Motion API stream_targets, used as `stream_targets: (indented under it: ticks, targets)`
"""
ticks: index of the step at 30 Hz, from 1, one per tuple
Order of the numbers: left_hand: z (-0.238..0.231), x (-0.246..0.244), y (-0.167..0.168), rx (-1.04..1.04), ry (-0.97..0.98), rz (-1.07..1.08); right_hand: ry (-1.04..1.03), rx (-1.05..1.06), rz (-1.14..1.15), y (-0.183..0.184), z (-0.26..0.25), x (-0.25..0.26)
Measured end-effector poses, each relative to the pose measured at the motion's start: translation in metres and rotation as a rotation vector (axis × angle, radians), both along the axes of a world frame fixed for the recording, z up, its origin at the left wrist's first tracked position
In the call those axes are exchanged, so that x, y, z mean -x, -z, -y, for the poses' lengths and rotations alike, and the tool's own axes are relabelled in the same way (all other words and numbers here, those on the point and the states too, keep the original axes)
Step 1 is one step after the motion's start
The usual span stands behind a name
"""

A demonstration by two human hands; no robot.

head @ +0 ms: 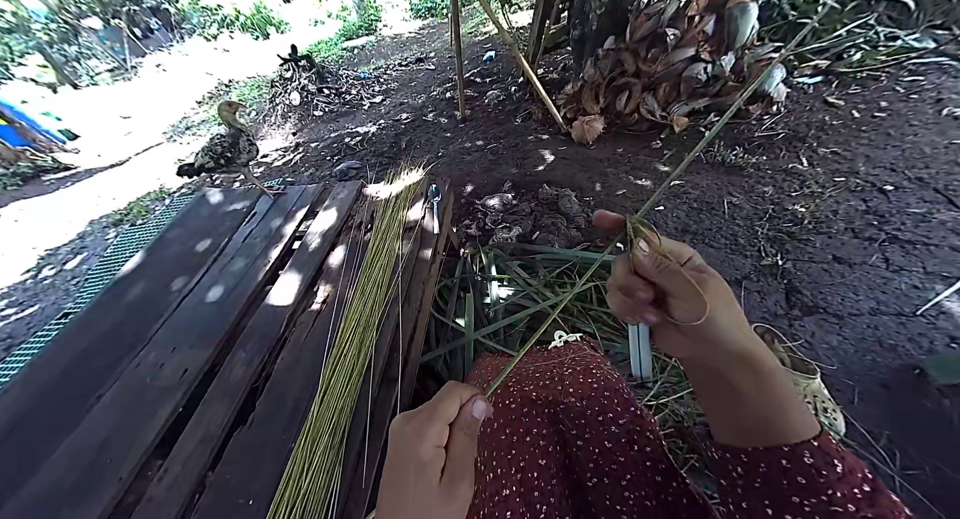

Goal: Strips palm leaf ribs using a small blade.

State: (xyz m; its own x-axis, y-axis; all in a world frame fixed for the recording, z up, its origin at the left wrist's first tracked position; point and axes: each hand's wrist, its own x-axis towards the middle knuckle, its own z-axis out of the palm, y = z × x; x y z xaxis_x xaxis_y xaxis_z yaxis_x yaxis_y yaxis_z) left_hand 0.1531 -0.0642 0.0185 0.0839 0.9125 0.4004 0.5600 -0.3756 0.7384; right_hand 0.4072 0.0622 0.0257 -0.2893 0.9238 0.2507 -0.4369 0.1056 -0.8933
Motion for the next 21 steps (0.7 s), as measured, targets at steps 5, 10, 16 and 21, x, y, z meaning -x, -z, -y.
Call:
stream_targets:
  ticks: [5,10,16,21]
  targets:
    - [0.002,0.003,-0.002,0.098,-0.016,-0.063,-0.447,0.071,0.153,0.015,0.026,0.015]
    - [0.011,0.022,-0.004,0.149,0.053,-0.066,-0.272,0.056,0.095,0.014,0.014,0.0]
    - [0.021,0.059,-0.009,0.311,0.118,-0.096,0.179,0.049,-0.02,-0.006,-0.025,-0.048]
    - [0.004,0.028,-0.016,0.184,0.046,-0.153,-0.065,0.059,0.023,0.006,0.004,-0.011]
